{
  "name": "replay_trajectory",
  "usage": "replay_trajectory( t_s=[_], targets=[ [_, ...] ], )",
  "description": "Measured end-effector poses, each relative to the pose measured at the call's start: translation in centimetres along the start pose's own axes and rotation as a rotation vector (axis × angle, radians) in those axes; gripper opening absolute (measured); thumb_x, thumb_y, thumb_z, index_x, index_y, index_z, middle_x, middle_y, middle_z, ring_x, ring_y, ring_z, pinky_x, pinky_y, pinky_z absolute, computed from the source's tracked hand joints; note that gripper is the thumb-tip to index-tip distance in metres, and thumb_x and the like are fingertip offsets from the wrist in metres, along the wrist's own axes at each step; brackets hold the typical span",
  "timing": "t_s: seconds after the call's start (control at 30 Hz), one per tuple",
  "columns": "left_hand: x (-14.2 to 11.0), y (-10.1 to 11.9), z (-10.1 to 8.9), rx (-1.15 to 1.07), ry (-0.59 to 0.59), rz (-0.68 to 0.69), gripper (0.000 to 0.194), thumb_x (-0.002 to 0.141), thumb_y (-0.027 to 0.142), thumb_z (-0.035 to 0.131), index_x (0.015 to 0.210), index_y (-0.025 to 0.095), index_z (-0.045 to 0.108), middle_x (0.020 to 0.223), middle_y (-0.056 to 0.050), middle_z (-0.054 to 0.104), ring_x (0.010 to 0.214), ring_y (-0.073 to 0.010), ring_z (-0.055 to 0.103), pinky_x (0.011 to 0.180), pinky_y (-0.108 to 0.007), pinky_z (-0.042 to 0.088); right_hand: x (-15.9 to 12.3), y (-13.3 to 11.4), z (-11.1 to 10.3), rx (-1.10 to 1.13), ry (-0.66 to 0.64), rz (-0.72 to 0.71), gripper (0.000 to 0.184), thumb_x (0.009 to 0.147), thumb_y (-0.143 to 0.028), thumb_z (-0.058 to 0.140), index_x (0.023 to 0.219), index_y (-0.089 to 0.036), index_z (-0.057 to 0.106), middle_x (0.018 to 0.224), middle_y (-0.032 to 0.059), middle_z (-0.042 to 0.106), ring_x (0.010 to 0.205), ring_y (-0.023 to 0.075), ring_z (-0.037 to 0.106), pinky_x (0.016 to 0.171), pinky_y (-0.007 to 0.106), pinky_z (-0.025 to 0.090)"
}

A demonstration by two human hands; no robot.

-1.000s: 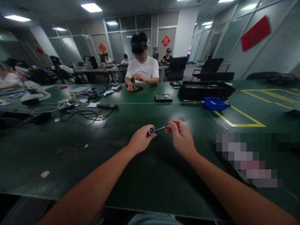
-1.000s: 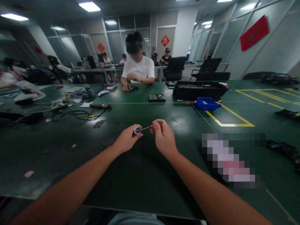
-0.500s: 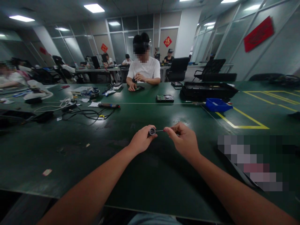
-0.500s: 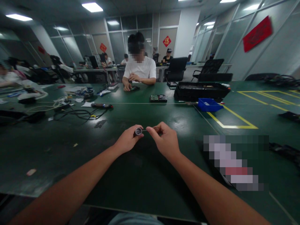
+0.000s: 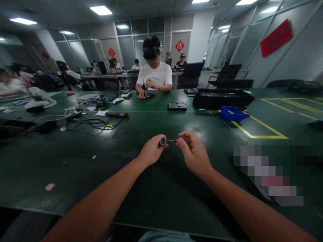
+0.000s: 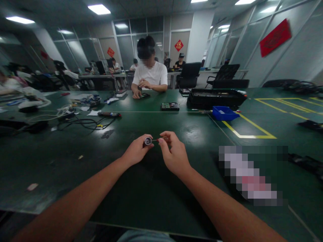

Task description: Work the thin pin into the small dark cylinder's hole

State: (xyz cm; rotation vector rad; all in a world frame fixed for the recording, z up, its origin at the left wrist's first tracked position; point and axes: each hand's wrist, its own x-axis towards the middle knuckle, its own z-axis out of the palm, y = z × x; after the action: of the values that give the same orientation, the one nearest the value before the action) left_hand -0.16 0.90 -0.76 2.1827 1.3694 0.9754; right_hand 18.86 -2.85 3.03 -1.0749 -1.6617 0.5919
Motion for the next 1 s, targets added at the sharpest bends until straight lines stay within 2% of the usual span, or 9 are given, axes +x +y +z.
replay_trajectory(
  t_s=[0.13, 0.27, 0.33, 0.43, 0.6, 0.8, 1.0],
  targets=[
    [0.0, 0.4, -0.2, 0.033, -0.008, 0.015, 0.022, 0.089, 0.028, 0.061, 0.111, 0.025, 0.059, 0.105, -0.003, 0.064, 0.094, -0.0199, 0.061, 0.086, -0.033, 0.047, 0.8, 1.7, 0.4, 0.314, 0.09, 0.16, 0.027, 0.092, -0.047, 0.057, 0.099, -0.021, 0.064, 0.086, 0.0043, 0.068, 0.078, 0.0188, 0.067, 0.079, 0.038, 0.055],
    [0.1, 0.8, -0.6, 0.104, -0.038, 0.016, 0.018, 0.09, 0.031, 0.061, 0.108, 0.026, 0.059, 0.107, -0.003, 0.064, 0.095, -0.0208, 0.062, 0.086, -0.034, 0.047, 1.8, 3.2, 0.1, 0.536, 0.146, 0.325, 0.03, 0.088, -0.05, 0.06, 0.088, -0.02, 0.063, 0.08, 0.0023, 0.063, 0.069, 0.0164, 0.063, 0.07, 0.036, 0.057],
    [0.1, 0.8, -0.6, 0.115, -0.05, -0.013, 0.016, 0.09, 0.031, 0.061, 0.106, 0.026, 0.059, 0.105, -0.003, 0.064, 0.095, -0.0211, 0.062, 0.086, -0.034, 0.047, 2.0, 3.5, -0.2, 0.519, 0.173, 0.33, 0.029, 0.088, -0.049, 0.061, 0.087, -0.02, 0.062, 0.078, 0.0016, 0.063, 0.068, 0.0159, 0.062, 0.068, 0.035, 0.057],
    [0.2, 0.7, -0.5, 0.11, -0.069, -0.031, 0.015, 0.09, 0.031, 0.061, 0.104, 0.026, 0.059, 0.102, -0.002, 0.064, 0.092, -0.0207, 0.062, 0.084, -0.034, 0.047, 1.8, 3.2, -0.5, 0.396, 0.185, 0.23, 0.028, 0.091, -0.048, 0.058, 0.092, -0.021, 0.062, 0.082, 0.0022, 0.064, 0.071, 0.0161, 0.063, 0.07, 0.034, 0.055],
    [0.1, 0.8, -0.3, 0.088, -0.076, -0.023, 0.016, 0.09, 0.031, 0.062, 0.104, 0.026, 0.059, 0.1, -0.002, 0.065, 0.088, -0.0199, 0.061, 0.079, -0.032, 0.046, 1.3, 1.6, -0.3, 0.185, 0.097, 0.099, 0.025, 0.096, -0.044, 0.051, 0.095, -0.021, 0.06, 0.081, 0.0034, 0.066, 0.072, 0.0178, 0.064, 0.071, 0.035, 0.052],
    [0.0, 1.0, -0.4, 0.079, -0.06, -0.023, 0.017, 0.09, 0.033, 0.062, 0.104, 0.025, 0.059, 0.097, -0.002, 0.065, 0.085, -0.0195, 0.061, 0.075, -0.031, 0.045, 1.0, 1.3, 0.1, 0.125, 0.097, 0.086, 0.024, 0.097, -0.042, 0.049, 0.1, -0.02, 0.059, 0.086, 0.0049, 0.067, 0.076, 0.0185, 0.065, 0.074, 0.035, 0.052],
    [0.0, 0.9, -0.3, 0.072, -0.053, -0.017, 0.017, 0.089, 0.032, 0.062, 0.104, 0.025, 0.059, 0.096, -0.001, 0.065, 0.085, -0.0194, 0.06, 0.075, -0.031, 0.045, 0.9, 1.2, -0.2, 0.07, 0.101, 0.088, 0.028, 0.097, -0.046, 0.049, 0.098, -0.02, 0.06, 0.082, 0.0048, 0.069, 0.074, 0.019, 0.067, 0.071, 0.034, 0.051]
  ],
)
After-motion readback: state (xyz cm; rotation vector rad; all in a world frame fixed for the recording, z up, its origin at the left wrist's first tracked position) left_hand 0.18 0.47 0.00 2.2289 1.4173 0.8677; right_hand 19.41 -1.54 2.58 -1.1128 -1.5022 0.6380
